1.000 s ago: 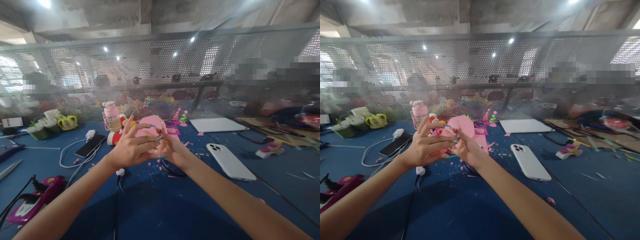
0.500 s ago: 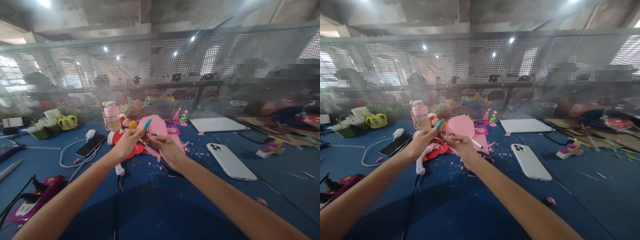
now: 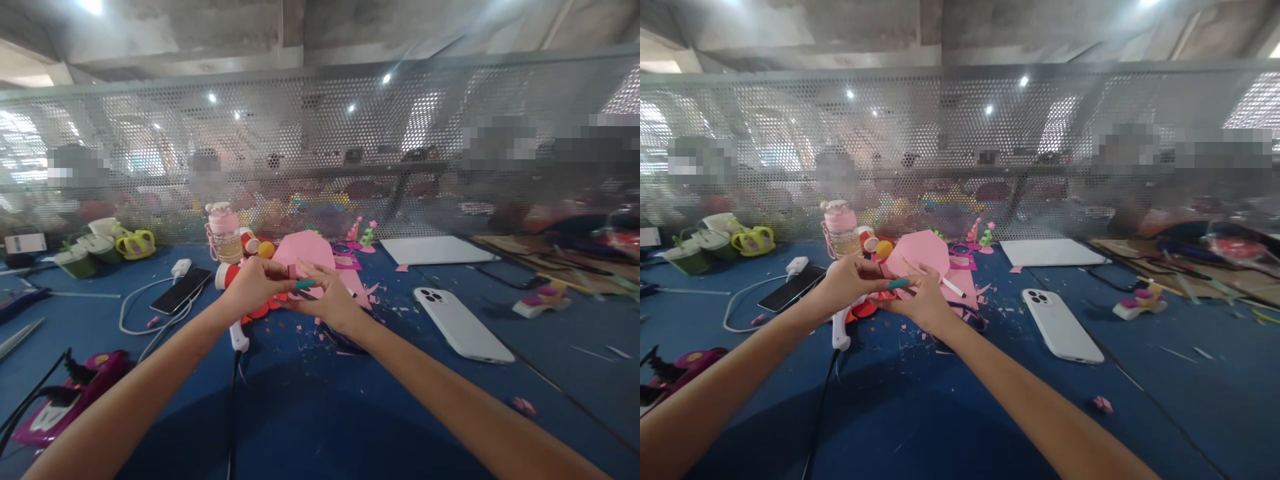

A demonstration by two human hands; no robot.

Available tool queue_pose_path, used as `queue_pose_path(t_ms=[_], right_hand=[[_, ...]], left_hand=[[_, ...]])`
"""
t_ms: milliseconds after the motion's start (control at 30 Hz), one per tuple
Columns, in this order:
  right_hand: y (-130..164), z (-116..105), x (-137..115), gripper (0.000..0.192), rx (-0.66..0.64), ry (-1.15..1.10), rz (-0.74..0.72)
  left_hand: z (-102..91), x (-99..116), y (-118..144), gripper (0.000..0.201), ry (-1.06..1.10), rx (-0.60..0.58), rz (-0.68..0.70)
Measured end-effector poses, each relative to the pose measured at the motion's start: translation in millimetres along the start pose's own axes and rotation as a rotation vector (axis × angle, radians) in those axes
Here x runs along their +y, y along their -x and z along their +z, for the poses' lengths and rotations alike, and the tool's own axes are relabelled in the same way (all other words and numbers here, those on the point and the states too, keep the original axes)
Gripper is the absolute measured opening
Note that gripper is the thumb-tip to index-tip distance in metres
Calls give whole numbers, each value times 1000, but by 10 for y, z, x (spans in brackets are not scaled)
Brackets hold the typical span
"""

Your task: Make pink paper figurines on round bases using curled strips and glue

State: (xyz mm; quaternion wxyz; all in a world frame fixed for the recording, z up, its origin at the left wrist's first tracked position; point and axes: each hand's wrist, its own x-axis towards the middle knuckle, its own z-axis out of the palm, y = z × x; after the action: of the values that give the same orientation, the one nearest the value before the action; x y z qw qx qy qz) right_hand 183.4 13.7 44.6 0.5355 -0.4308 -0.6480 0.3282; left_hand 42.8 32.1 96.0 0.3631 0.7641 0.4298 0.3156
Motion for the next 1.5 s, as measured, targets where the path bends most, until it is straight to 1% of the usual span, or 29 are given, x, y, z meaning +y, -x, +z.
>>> queue_pose_path(t_ms=[100, 167, 233, 333, 400, 467, 533, 567, 633, 667, 733, 800, 867, 933, 1033, 1100, 1200, 1300, 1400, 1500], right_hand=[[-7, -11, -71, 21, -146, -233, 55], [-20, -38, -109, 13, -215, -428, 122], [-34, -77, -138, 11, -205, -583, 173], [-50, -134, -180, 16, -153, -758, 244], [-52, -146, -212, 20, -145, -811, 310], [-47, -128, -230, 20, -142, -791, 336], [-36, -87, -217, 16, -137, -728, 304], [-31, -65, -198, 16, -140, -696, 275], [-26, -32, -145, 22, -148, -647, 224], [-27, -23, -118, 25, -150, -632, 209], [-37, -25, -77, 27, -156, -611, 185], [-48, -41, -63, 24, -168, -588, 154], [-52, -55, -72, 19, -169, -554, 109], [-46, -56, -89, 14, -159, -497, 56], [-28, -31, -100, 13, -163, -413, -48], [-19, -10, -90, 14, -187, -391, -67], [-7, 9, -79, 15, -207, -389, -9], [13, 16, -104, 16, -201, -374, 15], [40, 28, -150, 16, -197, -431, 64], [57, 55, -170, 21, -203, -528, 159]], left_hand=[[-18, -2, 5, 9, -140, 76, 93], [-24, -15, 5, 12, -202, 123, 199], [-31, -38, 1, 13, -250, 133, 344], [-48, -85, -9, 18, -370, 146, 591], [-57, -118, -15, 19, -491, 187, 766], [-61, -146, -20, 21, -617, 218, 930], [-57, -161, -20, 22, -704, 226, 1048], [-53, -160, -19, 21, -720, 222, 1078], [-41, -141, -10, 19, -687, 193, 1074], [-36, -122, -2, 19, -645, 161, 1030], [-30, -71, 21, 14, -538, 81, 849], [-32, -13, 48, 8, -421, 3, 618], [-40, 35, 68, 17, -324, -56, 447], [-49, 63, 77, 25, -279, -66, 363], [-58, 82, 74, 34, -314, -20, 306], [-58, 94, 76, 34, -387, -17, 309], [-47, 108, 92, 27, -537, 28, 378], [-30, 84, 109, 27, -644, 108, 480], [-29, 17, 108, 30, -763, 175, 588], [-45, -48, 98, 32, -894, 240, 762]])
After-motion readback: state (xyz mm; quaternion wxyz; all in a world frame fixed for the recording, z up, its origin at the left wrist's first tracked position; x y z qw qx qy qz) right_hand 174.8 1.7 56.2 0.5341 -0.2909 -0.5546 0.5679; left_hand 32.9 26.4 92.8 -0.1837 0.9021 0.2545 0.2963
